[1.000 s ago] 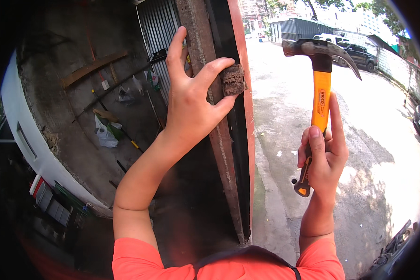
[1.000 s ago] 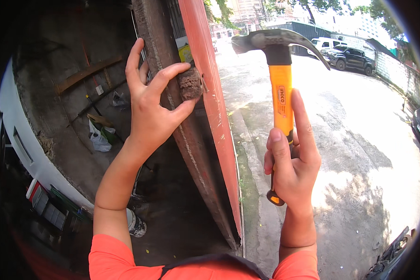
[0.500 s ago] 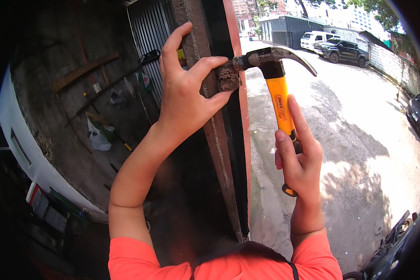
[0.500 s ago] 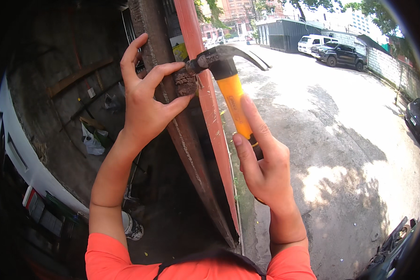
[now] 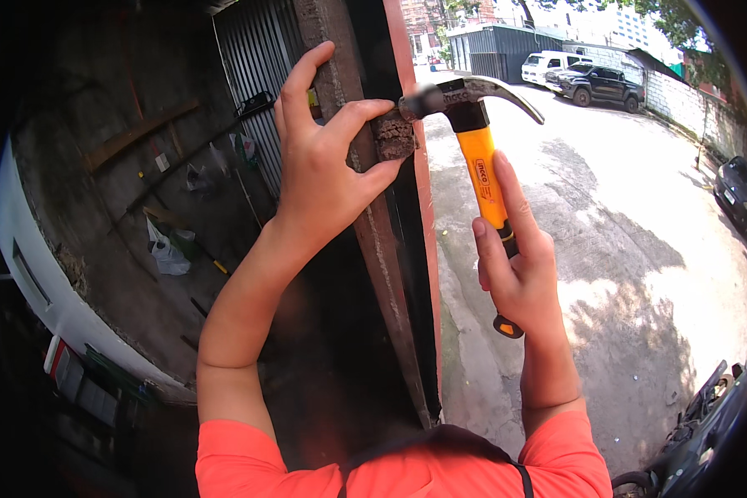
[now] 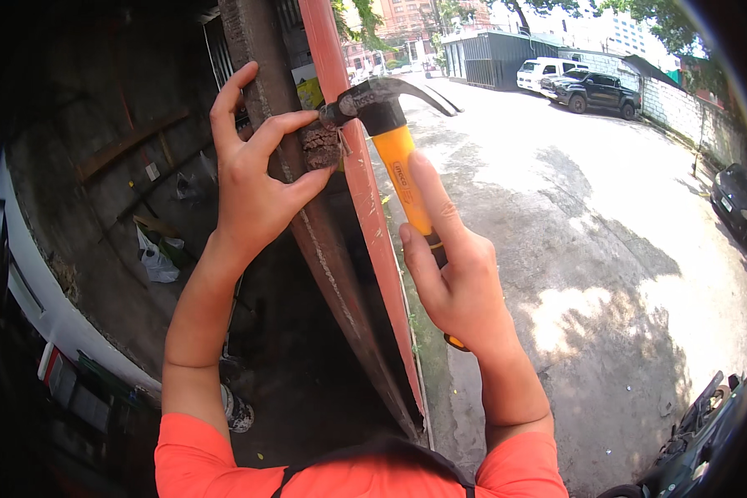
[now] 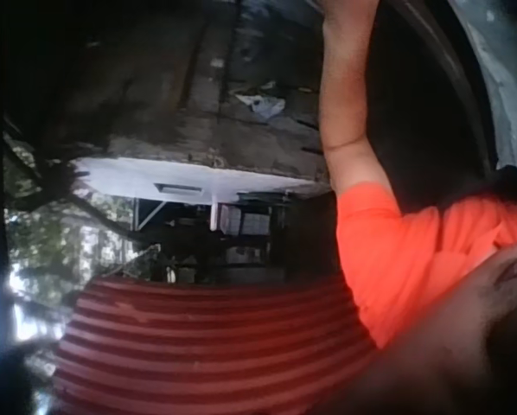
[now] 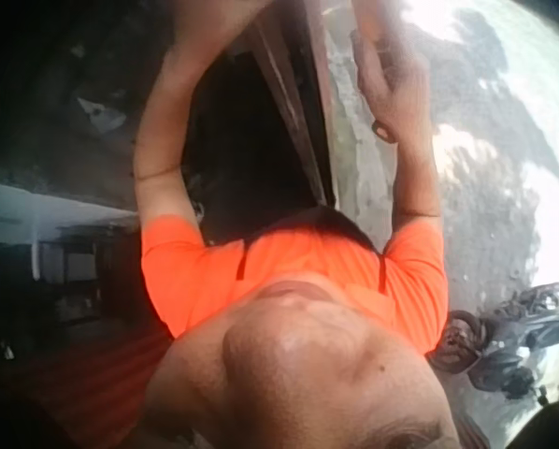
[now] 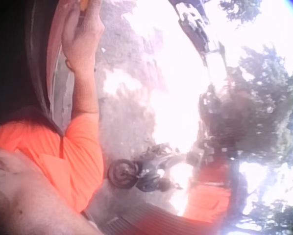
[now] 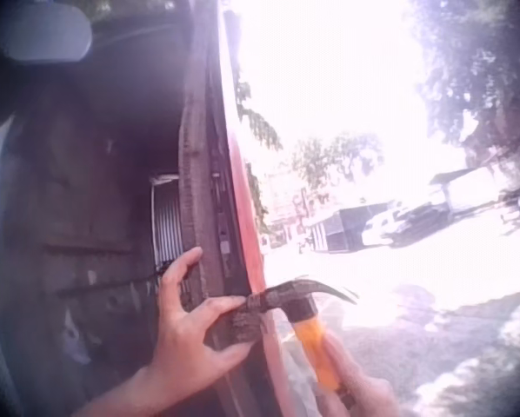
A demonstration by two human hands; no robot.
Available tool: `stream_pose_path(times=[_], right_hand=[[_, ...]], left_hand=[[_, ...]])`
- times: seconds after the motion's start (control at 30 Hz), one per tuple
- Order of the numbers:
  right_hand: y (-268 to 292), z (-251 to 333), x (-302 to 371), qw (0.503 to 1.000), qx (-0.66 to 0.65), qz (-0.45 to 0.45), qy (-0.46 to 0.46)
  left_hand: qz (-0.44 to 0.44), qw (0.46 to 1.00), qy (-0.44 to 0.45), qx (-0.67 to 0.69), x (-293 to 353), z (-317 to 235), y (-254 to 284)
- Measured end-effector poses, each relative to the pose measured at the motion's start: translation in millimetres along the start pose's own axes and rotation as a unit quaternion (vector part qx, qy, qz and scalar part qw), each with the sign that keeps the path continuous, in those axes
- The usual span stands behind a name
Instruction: The person uses a hammer to drive nails into a red corrugated metal gate. They repeatedly position nails and strike them with the hammer, occasionally bending the gate to align it with the frame.
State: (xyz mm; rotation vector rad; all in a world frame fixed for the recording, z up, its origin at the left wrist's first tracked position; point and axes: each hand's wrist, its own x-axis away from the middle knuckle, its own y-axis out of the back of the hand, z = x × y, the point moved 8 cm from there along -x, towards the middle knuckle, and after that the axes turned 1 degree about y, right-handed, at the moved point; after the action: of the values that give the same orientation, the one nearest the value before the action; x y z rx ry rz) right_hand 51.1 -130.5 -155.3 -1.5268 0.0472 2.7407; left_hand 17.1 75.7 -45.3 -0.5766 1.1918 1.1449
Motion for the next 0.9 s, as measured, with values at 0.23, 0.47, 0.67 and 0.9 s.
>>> stream_pose_path(times=[0.23,0.47,0.67,0.9], right_hand=[[29.1,12.9,-2.0,0.998,0.004,-0.043,-0.039],[-0.5,-13.1,3.7,0.996,0.023,0.021,-0.082],[-11.9,-5.5,2.3,0.999,-0.007,-0.005,-0.036],[19.5,7.7,4.1,0.994,-0.048,-0.093,-0.016]], left_hand=[[-0.007,1.000,0.018,0.019,3.5,3.6,-3.0],[-0.010,1.000,0.012,0.008,2.2,2.8,-2.2],[-0.011,1.000,0.009,0.021,1.6,0.7,-6.8],[-0.004,1.000,0.007,0.014,3.5,1.8,-7.1]])
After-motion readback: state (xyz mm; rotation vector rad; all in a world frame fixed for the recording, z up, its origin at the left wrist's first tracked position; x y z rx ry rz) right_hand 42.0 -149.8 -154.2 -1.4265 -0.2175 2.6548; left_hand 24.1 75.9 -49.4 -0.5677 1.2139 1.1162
